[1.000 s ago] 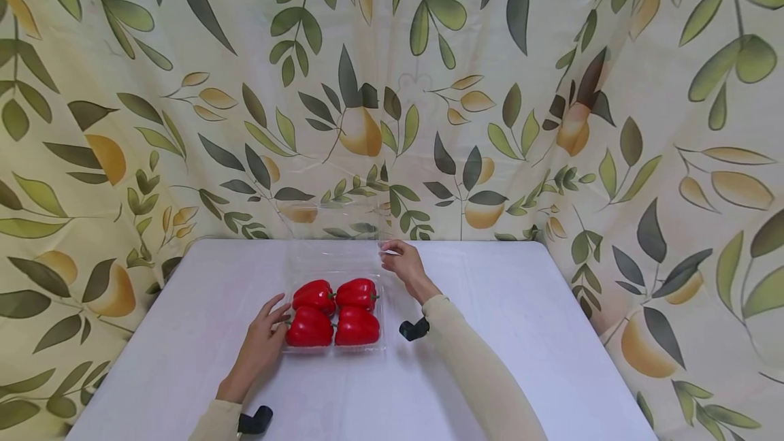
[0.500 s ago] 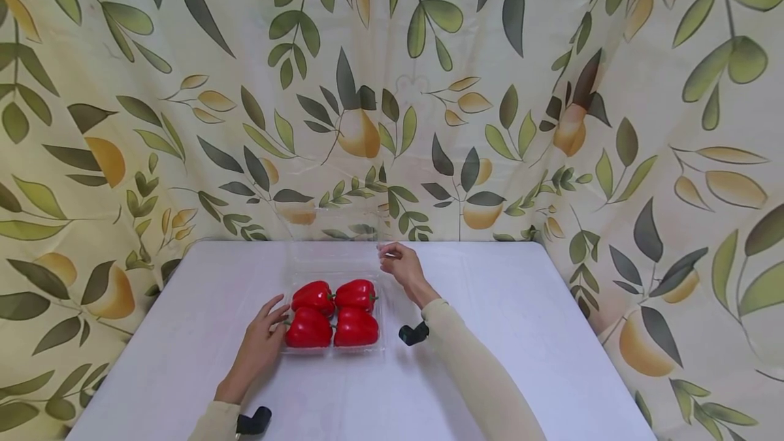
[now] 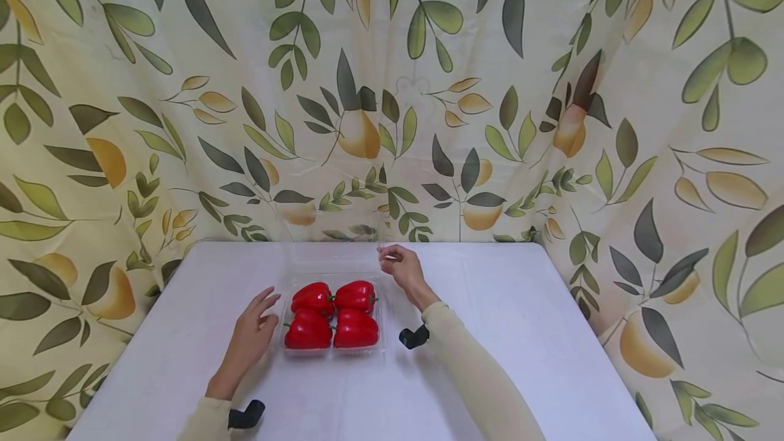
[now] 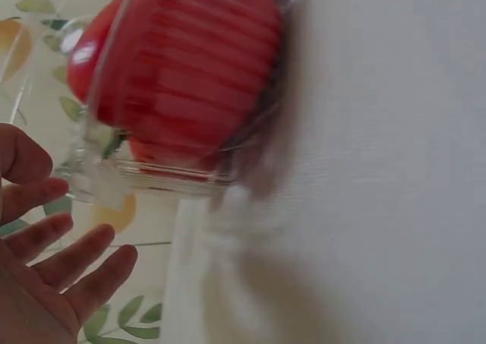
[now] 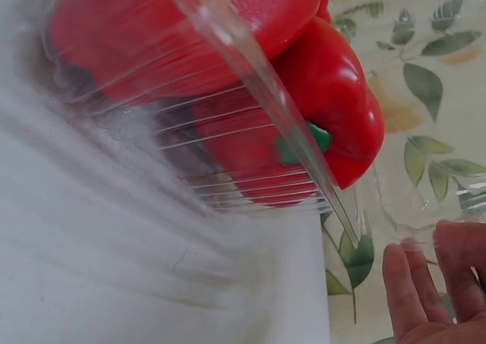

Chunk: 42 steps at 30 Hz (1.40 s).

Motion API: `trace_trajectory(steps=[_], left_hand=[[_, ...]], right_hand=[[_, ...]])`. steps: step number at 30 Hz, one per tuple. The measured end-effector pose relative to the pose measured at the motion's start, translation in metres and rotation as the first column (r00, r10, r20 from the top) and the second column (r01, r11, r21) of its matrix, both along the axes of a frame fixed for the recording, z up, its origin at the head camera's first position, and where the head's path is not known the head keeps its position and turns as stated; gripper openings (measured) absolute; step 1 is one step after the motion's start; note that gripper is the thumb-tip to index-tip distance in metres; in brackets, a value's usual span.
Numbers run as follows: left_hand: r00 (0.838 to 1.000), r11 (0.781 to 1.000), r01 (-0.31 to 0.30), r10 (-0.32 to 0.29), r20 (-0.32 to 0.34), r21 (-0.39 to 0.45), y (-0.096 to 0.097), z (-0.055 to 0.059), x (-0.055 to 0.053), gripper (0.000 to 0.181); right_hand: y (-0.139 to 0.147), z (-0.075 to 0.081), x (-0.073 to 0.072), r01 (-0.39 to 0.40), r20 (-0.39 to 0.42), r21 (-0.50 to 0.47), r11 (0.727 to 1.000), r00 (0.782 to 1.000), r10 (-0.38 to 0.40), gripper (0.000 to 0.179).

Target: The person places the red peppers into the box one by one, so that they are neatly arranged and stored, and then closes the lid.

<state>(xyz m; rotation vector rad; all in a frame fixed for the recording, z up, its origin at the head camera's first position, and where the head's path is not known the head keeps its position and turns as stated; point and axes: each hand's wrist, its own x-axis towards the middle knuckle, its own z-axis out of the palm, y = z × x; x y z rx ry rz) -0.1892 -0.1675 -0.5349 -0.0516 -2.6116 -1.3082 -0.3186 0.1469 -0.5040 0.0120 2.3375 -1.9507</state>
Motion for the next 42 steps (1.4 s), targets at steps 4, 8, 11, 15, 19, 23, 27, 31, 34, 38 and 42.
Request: trace_trajectory(steps=[4, 8, 11, 15, 19, 23, 27, 31, 34, 38, 42], left_hand=[[0.997, 1.0, 0.015, -0.014, -0.079, 0.015, -0.006, 0.016, -0.011, 0.048], [0.989, 0.998, 0.023, -0.013, -0.146, 0.064, -0.009, 0.035, -0.019, 0.051], [0.986, 0.994, 0.026, -0.009, -0.164, 0.103, -0.009, 0.049, -0.025, 0.053], [0.982, 0.991, 0.03, -0.004, -0.188, 0.133, -0.01, 0.063, -0.032, 0.053], [0.977, 0.99, 0.031, 0.0, -0.213, 0.14, -0.009, 0.071, -0.038, 0.053], [0.97, 0.987, 0.04, -0.001, -0.244, 0.153, -0.007, 0.076, -0.044, 0.051], [0.964, 0.983, 0.064, -0.018, -0.264, 0.17, -0.002, 0.081, -0.049, 0.049], [0.963, 0.981, 0.081, -0.032, -0.268, 0.174, 0.002, 0.085, -0.051, 0.048], [0.963, 0.98, 0.086, -0.036, -0.265, 0.179, 0.003, 0.086, -0.052, 0.047], [0.966, 0.98, 0.077, -0.028, -0.257, 0.181, 0.003, 0.085, -0.052, 0.045], [0.967, 0.98, 0.068, -0.019, -0.255, 0.185, 0.003, 0.084, -0.051, 0.043]], right_hand=[[0.0, 0.0, 0.001, 0.001, -0.009, 0.031, 1.0, 1.0, -0.001, 0.024], [0.001, 0.0, 0.003, 0.004, -0.01, 0.062, 0.998, 1.0, -0.003, 0.025], [0.002, 0.0, 0.004, 0.012, -0.007, 0.075, 0.997, 1.0, -0.012, 0.021], [0.001, 0.0, 0.006, 0.017, -0.02, 0.085, 0.996, 1.0, -0.015, 0.018], [0.001, 0.0, 0.009, 0.009, -0.028, 0.103, 0.995, 1.0, -0.006, 0.021], [0.002, -0.001, 0.011, 0.008, -0.039, 0.119, 0.993, 0.999, -0.003, 0.022], [0.002, -0.002, 0.012, 0.014, -0.053, 0.123, 0.992, 0.999, -0.008, 0.021], [0.001, -0.003, 0.012, 0.013, -0.053, 0.126, 0.992, 0.999, -0.007, 0.023], [0.0, -0.003, 0.012, 0.008, -0.05, 0.127, 0.992, 0.999, -0.002, 0.024], [0.0, -0.002, 0.013, 0.0, -0.057, 0.137, 0.991, 0.998, 0.008, 0.023], [0.003, 0.002, 0.015, 0.017, -0.085, 0.18, 0.984, 0.996, -0.002, 0.025]])
